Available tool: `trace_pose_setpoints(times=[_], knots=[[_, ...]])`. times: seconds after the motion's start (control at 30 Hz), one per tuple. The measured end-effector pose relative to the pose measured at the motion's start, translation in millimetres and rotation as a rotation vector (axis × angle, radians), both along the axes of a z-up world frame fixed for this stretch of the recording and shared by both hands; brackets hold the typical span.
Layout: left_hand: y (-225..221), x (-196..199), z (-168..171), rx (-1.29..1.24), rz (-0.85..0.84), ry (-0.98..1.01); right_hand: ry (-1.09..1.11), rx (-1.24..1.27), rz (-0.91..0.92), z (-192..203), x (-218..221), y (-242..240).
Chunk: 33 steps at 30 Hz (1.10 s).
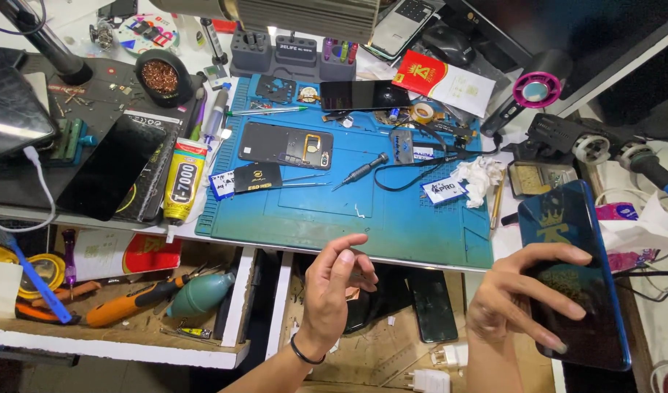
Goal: Repairing a mobile phone by disassembling and assembling internal components using a screwdriver
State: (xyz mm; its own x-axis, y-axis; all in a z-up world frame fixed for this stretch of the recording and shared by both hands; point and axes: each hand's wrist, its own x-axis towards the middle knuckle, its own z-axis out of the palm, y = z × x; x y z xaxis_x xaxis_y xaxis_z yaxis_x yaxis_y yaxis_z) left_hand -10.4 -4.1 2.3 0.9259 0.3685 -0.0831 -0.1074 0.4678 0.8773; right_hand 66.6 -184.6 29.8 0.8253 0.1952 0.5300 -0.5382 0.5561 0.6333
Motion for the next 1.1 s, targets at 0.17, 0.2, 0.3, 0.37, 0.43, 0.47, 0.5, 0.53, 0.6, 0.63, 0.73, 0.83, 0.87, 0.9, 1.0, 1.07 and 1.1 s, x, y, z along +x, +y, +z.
trace_pose_setpoints(times=[0.17, 0.2, 0.3, 0.37, 0.43, 0.47, 0.5, 0.53, 0.6, 0.63, 0.73, 0.83, 0.87, 0.9, 1.0, 1.07, 1.1], knots=[[-4, 4, -3, -0.013, -0.016, 0.027, -0.107, -0.726, -0.181, -49, 25, -39], [-1, 3, -4, -0.018, -0.013, 0.041, -0.240, -1.285, -0.445, -69, 33, -44], [1, 6, 0, -0.132, -0.051, 0.106, -0.052, -2.128, -0.445, -17, 9, 21], [5, 4, 3, -0.068, 0.033, 0.103, -0.050, -2.151, -0.439, -18, 1, 46], [10, 4, 11, -0.020, 0.080, 0.097, -0.017, -2.195, -0.461, -19, -6, 58], [14, 5, 17, -0.032, 0.164, 0.097, -0.029, -2.237, -0.543, -22, -7, 61], [19, 6, 23, -0.044, 0.248, 0.096, -0.040, -2.276, -0.627, -25, -7, 63], [30, 10, 28, -0.038, 0.249, 0.098, -0.038, -2.271, -0.623, -27, -6, 64], [49, 15, 36, 0.139, 0.462, -0.105, -0.008, -2.185, -0.752, -32, -8, 64], [65, 14, 44, 0.145, 0.464, -0.095, -0.005, -2.184, -0.738, -33, -10, 63], [119, 26, 65, 0.455, 0.463, -0.117, 0.081, -2.169, -0.871, -35, -6, 64], [167, 47, 51, 1.104, 0.265, -0.156, 0.146, -2.222, -1.035, -45, 0, 58], [178, 55, 38, 1.366, 0.060, -0.115, 0.193, -2.190, -1.039, -49, 3, 56], [190, 64, 25, 1.618, -0.158, -0.070, 0.240, -2.157, -1.042, -53, 6, 55], [204, 78, 4, 2.047, -0.291, -0.127, 0.263, -2.180, -1.148, -63, 14, 49], [210, 85, 5, 2.072, -0.372, -0.026, 0.292, -2.180, -1.123, -69, 17, 47], [215, 88, 5, 2.086, -0.451, 0.076, 0.318, -2.184, -1.100, -73, 19, 47]])
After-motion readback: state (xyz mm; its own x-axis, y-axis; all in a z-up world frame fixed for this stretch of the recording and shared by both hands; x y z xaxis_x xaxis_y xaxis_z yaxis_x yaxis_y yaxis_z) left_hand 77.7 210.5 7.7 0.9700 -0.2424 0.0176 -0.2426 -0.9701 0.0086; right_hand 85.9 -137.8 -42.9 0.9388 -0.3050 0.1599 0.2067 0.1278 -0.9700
